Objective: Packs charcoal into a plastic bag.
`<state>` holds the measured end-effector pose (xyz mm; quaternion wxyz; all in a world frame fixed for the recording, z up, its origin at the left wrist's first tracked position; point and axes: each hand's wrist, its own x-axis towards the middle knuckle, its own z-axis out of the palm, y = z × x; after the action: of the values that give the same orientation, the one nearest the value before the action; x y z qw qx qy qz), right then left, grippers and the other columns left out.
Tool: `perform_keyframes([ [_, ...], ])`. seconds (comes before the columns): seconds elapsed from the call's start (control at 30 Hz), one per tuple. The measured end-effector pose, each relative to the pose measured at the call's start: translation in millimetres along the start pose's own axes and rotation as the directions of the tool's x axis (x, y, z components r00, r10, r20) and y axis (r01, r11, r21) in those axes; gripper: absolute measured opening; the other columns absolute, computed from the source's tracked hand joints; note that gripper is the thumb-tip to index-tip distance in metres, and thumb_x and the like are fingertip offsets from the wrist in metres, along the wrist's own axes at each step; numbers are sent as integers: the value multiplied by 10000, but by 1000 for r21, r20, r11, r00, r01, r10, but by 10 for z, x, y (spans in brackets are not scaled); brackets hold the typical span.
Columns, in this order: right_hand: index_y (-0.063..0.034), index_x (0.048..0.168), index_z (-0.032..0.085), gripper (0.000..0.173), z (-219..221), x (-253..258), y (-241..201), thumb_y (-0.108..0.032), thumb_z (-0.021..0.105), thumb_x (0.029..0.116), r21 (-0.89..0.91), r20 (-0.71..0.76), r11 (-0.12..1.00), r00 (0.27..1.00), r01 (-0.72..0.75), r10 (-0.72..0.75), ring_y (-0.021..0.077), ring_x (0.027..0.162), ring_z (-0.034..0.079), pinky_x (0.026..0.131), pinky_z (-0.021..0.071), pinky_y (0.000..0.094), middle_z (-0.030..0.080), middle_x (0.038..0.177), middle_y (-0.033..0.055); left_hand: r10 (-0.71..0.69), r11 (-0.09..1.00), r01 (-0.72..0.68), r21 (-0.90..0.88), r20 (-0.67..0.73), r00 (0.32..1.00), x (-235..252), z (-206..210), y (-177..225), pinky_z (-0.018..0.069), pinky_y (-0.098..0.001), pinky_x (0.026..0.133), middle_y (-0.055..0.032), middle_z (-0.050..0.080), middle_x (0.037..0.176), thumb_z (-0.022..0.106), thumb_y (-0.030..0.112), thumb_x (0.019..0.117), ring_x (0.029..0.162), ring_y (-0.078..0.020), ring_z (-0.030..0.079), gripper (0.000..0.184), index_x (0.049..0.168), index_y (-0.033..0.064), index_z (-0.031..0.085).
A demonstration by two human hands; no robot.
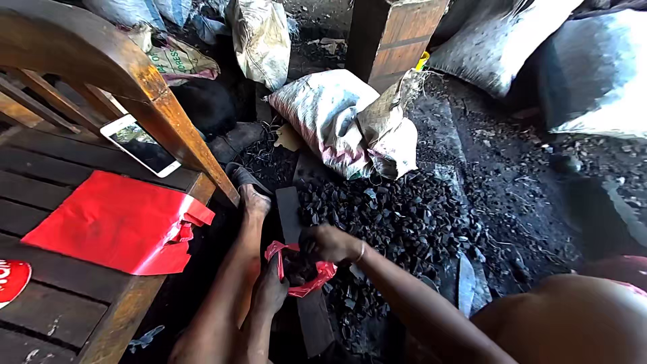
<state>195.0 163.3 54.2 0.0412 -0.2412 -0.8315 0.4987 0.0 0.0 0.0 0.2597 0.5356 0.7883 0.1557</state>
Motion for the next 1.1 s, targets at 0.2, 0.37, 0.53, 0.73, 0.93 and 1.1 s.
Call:
perform_keyframes([
  [0.2,-88,1319,618,488,627,33,54,-260,760,885,-435,144,888,962,-149,232,426,1110,665,893,530,688,683,1203,207,-24,1000,24,12,22,999,9,66,-84,468,-490,1104,-141,583,1432,768,193,764,1317,-276,572,915,1578,119,357],
  [0.37,-161,1115,743,210,-88,-113,240,-270,651,960,-335,-129,905,964,-264,233,284,1052,704,936,560,592,742,1097,89,4,1000,-4,5,0,1000,56,66,-89,473,-493,1097,-157,586,1417,775,182,744,1309,-291,574,903,1556,105,388],
  [0.53,-175,1155,719,311,-661,-434,808,-374,584,958,-311,-388,655,722,-688,573,348,1102,691,888,547,650,731,1148,122,-14,1000,14,12,16,1000,75,44,-56,475,-504,1087,-168,597,1401,766,164,755,1292,-307,585,879,1552,106,401],
  [0.73,-191,1341,656,469,-351,-546,1220,-291,682,884,-312,-355,579,657,-754,665,413,1285,583,995,480,695,651,1354,154,-33,998,32,46,18,999,52,78,-124,465,-486,1106,-153,581,1433,769,196,772,1313,-289,575,917,1582,105,349],
  [0.93,-212,1224,722,372,-423,-675,1407,-304,711,864,-196,-434,650,660,-734,613,367,1154,669,949,523,668,722,1214,126,-219,975,180,131,430,876,-330,-1488,1555,299,-426,1200,-303,377,1564,561,33,1008,1456,-360,401,651,1552,-119,239],
  [1.1,-187,1171,730,370,-675,-518,895,-364,807,856,-49,-359,897,846,-440,395,211,1024,713,953,575,529,750,1097,40,38,999,-38,13,-64,997,-62,21,-3,489,-491,1078,-187,600,1393,741,235,806,1275,-313,599,832,1547,61,406],
])
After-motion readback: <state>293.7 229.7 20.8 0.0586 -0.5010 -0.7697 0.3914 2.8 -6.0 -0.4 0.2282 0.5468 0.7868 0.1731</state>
